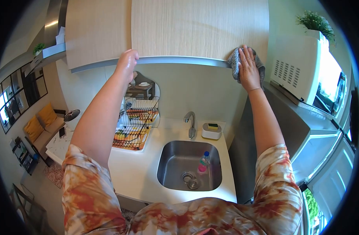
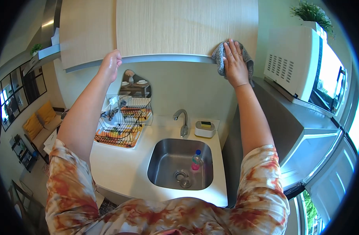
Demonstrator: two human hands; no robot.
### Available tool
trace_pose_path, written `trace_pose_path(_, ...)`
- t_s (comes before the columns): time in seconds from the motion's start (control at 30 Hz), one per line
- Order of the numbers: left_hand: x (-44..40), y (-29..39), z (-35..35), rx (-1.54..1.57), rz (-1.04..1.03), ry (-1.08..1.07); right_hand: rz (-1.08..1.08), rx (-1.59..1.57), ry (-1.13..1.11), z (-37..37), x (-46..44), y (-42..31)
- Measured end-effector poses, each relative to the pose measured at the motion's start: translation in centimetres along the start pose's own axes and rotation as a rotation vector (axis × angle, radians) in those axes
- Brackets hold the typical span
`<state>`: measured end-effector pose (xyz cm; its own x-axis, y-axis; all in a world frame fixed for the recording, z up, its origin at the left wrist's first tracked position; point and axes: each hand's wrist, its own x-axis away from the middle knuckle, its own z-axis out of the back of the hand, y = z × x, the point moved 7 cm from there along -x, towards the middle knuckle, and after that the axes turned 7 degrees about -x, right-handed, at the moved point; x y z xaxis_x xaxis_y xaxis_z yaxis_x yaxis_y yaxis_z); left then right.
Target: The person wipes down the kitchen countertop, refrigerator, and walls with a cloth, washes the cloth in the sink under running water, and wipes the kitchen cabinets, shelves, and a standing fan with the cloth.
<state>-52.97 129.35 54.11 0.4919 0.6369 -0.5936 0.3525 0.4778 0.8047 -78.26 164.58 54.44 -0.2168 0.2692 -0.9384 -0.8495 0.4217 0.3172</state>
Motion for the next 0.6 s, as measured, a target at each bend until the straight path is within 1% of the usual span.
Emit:
trace_pose_path(0.03, -0.4, -0.3, -0.2, 0.015, 0.045, -0.032, -0.029, -0.040, -0.008, -0.2, -0.4, 0.0)
trace_pose_path(0.07, 0.9, 1.0, -0.9, 0.009, 0.039, -0.030, -0.030, -0.043, 0.000, -0.3, -1.1, -0.5)
trace_pose_path(0.13, 4.5, 3.7, -2.6, -0.107, 0.106, 0.042, -0.063, -0.059, 0.084, -0.5, -3.2, -1.2)
trace_pose_path(0.17, 4.4, 4.0, -2.6, -0.107, 0.104, 0.045, -0.096, -0.086, 0.114, -0.8, -4.5, -1.9)
trace_pose_path(0.23, 3.9, 4.3, -1.3, -0.017, 0.116, 0.163, -0.119, -0.149, 0.207, -1.6, -7.2, -4.1)
trace_pose_path(0.3, 5.4, 5.5, -1.7, -0.058, 0.123, 0.175, -0.034, -0.213, 0.225, -1.5, -10.2, -8.5)
trace_pose_path(0.37, 6.9, 6.9, -1.1, -0.096, 0.128, 0.194, 0.098, -0.396, 0.226, -1.3, -12.7, -13.8)
trace_pose_path(0.43, 7.7, 8.1, -0.6, -0.174, 0.135, 0.161, 0.245, -0.511, 0.156, 0.0, -14.7, -19.1)
trace_pose_path(0.47, 7.9, 8.7, -0.5, -0.184, 0.131, 0.160, 0.353, -0.519, 0.188, -0.1, -15.2, -21.3)
trace_pose_path(0.5, 8.0, 9.1, -0.6, -0.207, 0.145, 0.134, 0.399, -0.468, 0.039, -0.2, -16.1, -23.2)
trace_pose_path(0.53, 8.0, 9.3, -0.7, -0.227, 0.158, 0.108, 0.415, -0.505, 0.105, -0.6, -16.1, -24.3)
trace_pose_path(0.57, 7.9, 9.3, 0.1, -0.248, 0.174, 0.214, 0.425, -0.458, 0.096, -0.7, -16.5, -25.1)
trace_pose_path(0.6, 7.0, 8.3, 1.0, -0.252, 0.170, 0.207, 0.434, -0.410, 0.086, -0.5, -16.8, -25.2)
